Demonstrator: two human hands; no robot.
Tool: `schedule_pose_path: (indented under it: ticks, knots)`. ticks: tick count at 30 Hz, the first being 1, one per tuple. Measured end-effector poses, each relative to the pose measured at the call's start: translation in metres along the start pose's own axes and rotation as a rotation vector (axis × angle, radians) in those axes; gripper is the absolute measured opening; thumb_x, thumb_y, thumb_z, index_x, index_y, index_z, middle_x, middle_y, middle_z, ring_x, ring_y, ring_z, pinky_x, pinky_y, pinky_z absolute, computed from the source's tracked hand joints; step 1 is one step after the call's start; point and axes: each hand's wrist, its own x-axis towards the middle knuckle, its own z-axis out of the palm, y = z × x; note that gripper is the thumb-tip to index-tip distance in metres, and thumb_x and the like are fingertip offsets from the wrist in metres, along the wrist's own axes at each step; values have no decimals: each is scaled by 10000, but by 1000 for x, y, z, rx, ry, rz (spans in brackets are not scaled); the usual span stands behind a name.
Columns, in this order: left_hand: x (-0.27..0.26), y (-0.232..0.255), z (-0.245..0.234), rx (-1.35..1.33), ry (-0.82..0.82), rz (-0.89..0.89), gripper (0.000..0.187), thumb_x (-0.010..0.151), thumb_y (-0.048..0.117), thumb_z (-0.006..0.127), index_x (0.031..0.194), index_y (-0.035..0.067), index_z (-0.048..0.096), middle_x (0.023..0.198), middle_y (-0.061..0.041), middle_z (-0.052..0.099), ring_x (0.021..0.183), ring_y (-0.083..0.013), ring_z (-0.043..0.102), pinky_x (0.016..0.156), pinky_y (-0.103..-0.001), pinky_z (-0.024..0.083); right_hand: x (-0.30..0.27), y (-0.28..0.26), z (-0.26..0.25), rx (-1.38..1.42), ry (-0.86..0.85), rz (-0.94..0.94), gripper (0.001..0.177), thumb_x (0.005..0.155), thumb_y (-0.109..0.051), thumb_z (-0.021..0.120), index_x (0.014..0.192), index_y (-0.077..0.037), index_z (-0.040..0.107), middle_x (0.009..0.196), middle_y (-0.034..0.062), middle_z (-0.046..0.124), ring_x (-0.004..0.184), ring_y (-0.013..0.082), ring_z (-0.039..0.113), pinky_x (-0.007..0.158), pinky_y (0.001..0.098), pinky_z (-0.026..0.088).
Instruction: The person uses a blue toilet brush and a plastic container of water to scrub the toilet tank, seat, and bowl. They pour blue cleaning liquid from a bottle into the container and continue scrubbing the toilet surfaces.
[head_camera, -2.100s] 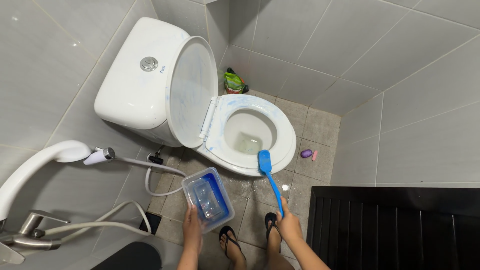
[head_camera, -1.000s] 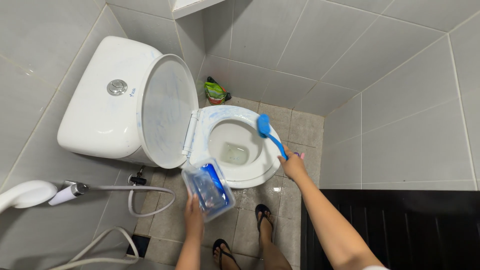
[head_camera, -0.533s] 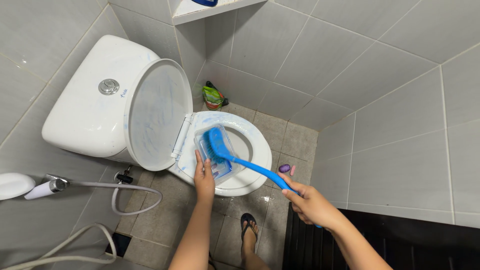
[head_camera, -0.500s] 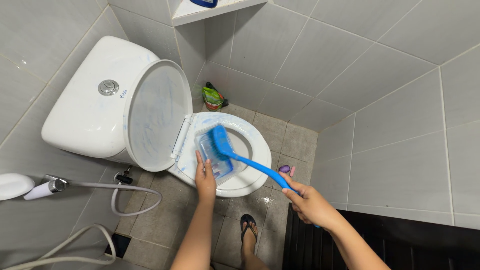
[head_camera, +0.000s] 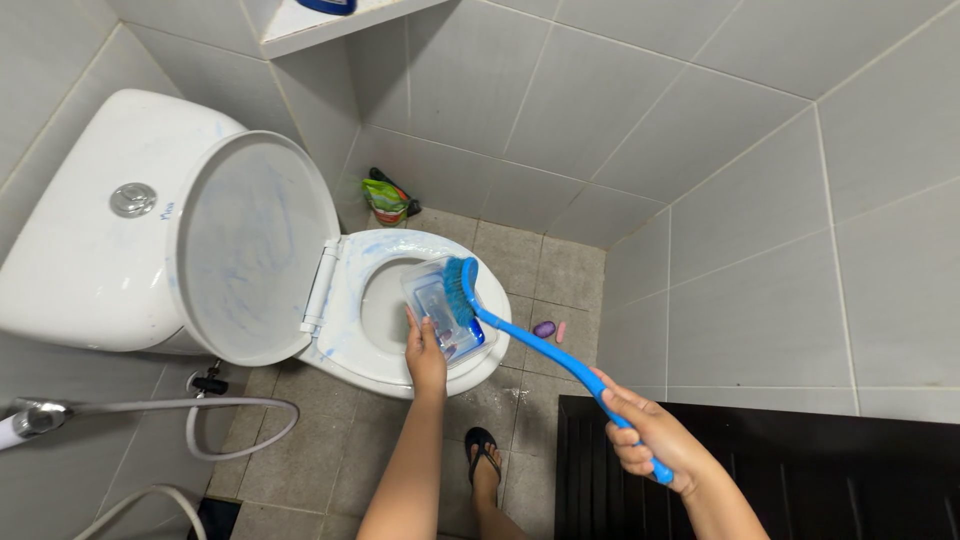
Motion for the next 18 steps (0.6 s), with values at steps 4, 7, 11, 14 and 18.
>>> schedule_pose_path:
  ticks: [4, 7, 11, 14, 18]
  knots:
    - [0, 2, 0, -39, -9, -45, 638, 1036, 345, 471, 1629, 248, 259, 1265, -113, 607, 1021, -245, 671, 778, -381, 575, 34, 21, -59, 534, -376, 99, 335, 1030, -400, 449, 1249, -176, 568, 534, -48, 414, 328, 17, 332, 270, 172, 292]
    - [1, -2, -13, -17, -1, -62, 628, 1037, 348, 470, 1627, 252, 278, 1264, -116, 609, 1046, -256, 673, 805, -393, 581, 66, 51, -98, 744, -518, 167, 419, 1047, -467, 438, 897, -92, 548, 547, -54, 423, 346, 15, 347, 291, 170, 314]
    - [-1, -9, -41, -42, 38, -82, 623, 1042, 339, 476, 1623, 244, 273, 1259, -117, 597, 1058, -260, 666, 825, -413, 584, 97, 83, -134, 803, -573, 199, 593, 1060, -532, 444, 652, -104, 477, 535, -62, 413, 354, 23, 348, 321, 178, 320]
    - [-4, -11, -60, -34, 109, -83, 615, 1043, 337, 477, 1624, 241, 302, 1246, -117, 598, 1036, -265, 653, 819, -433, 589, 113, 94, -135, 737, -516, 250, 573, 1051, -557, 490, 657, -146, 432, 513, -68, 391, 359, 34, 340, 345, 200, 305]
    - [-13, -10, -85, -6, 118, -72, 613, 1048, 336, 471, 1627, 234, 295, 1243, -119, 599, 1035, -264, 659, 821, -438, 591, 127, 107, -109, 481, -99, 198, 185, 1010, -418, 537, 1087, -252, 559, 510, -54, 369, 345, 44, 315, 310, 206, 259]
